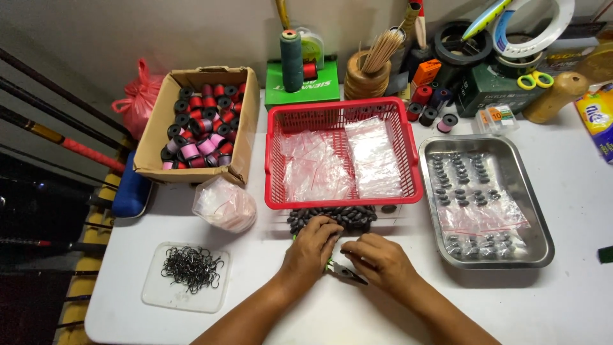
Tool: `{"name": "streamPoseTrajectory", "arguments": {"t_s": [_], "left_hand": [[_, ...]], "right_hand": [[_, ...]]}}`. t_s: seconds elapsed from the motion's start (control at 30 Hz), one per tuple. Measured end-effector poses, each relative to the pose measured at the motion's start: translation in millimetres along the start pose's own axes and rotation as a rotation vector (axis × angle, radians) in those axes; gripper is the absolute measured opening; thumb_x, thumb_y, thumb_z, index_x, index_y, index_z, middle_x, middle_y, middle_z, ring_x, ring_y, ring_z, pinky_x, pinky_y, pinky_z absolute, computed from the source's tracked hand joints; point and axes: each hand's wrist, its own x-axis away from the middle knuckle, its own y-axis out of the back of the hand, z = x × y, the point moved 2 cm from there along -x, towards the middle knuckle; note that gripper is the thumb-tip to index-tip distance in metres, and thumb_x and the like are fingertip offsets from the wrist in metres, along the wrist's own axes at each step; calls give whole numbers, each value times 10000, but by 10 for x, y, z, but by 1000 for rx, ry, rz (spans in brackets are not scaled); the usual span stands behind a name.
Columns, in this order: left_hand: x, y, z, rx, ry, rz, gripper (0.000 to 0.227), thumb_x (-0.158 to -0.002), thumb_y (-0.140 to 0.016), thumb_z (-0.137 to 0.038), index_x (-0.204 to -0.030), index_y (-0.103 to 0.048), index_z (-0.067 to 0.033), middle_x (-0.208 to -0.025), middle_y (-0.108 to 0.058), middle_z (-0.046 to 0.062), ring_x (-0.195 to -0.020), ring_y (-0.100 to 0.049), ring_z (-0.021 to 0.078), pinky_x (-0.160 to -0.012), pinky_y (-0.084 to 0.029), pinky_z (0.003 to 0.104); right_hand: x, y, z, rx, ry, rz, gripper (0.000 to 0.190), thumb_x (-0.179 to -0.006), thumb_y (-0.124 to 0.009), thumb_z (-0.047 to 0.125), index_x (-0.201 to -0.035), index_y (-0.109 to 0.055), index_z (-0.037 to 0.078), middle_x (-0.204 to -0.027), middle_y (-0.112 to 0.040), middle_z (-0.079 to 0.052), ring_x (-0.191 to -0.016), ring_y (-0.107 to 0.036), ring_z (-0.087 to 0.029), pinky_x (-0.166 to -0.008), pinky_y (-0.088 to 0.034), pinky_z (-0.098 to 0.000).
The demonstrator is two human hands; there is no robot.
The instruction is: Assembling fishing weights by sliding lead sinkers onto a wire and crimping them with pliers
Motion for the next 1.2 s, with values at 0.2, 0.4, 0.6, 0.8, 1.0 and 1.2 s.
{"name": "streamPoseTrajectory", "arguments": {"t_s": [0.2,0.4,0.6,0.8,1.0,1.2], "left_hand": [[-12,-6,23,1,-1,8,204,-834,-536,-25,-1030,-588,-4,-1021,-526,120,-904,-571,259,-787,-474,347],[-45,40,-3,-69,117,78,163,-882,-498,-107,-1021,-577,-138,-955,-538,74,-850,-620,311,-762,-505,384],[-2,-3,43,-71,133,81,158,-890,-494,-107,-1022,-571,-144,-882,-518,77,-800,-619,312,-706,-516,380],[13,-71,190,-74,170,58,144,-887,-508,-148,-1016,-570,-166,-869,-525,74,-784,-617,315,-664,-519,377],[3,-47,133,-111,128,48,144,-888,-504,-128,-1018,-563,-144,-849,-512,84,-785,-613,308,-671,-518,353],[7,-77,181,-110,98,51,145,-883,-507,-117,-1017,-559,-137,-856,-505,87,-809,-605,305,-699,-514,342]], "right_hand": [[11,40,-16,30,10,-57,184,-808,-603,60,-992,-597,58,-736,-525,-53,-616,-507,-181,-541,-409,-271],[5,169,-15,78,-201,-75,187,-743,-642,98,-927,-658,132,-651,-588,-68,-594,-595,-249,-537,-503,-364],[-53,206,103,88,-237,25,183,-744,-631,66,-916,-654,125,-646,-599,-82,-587,-595,-263,-523,-499,-371],[-45,124,220,153,-215,138,117,-773,-612,66,-870,-641,126,-638,-579,-40,-601,-591,-218,-531,-496,-313],[-61,8,264,192,-167,191,98,-752,-629,69,-833,-643,121,-628,-587,-31,-599,-577,-189,-526,-492,-289],[-10,-139,156,282,-83,177,51,-803,-570,113,-820,-610,140,-634,-549,-11,-628,-554,-180,-526,-473,-285]]}}
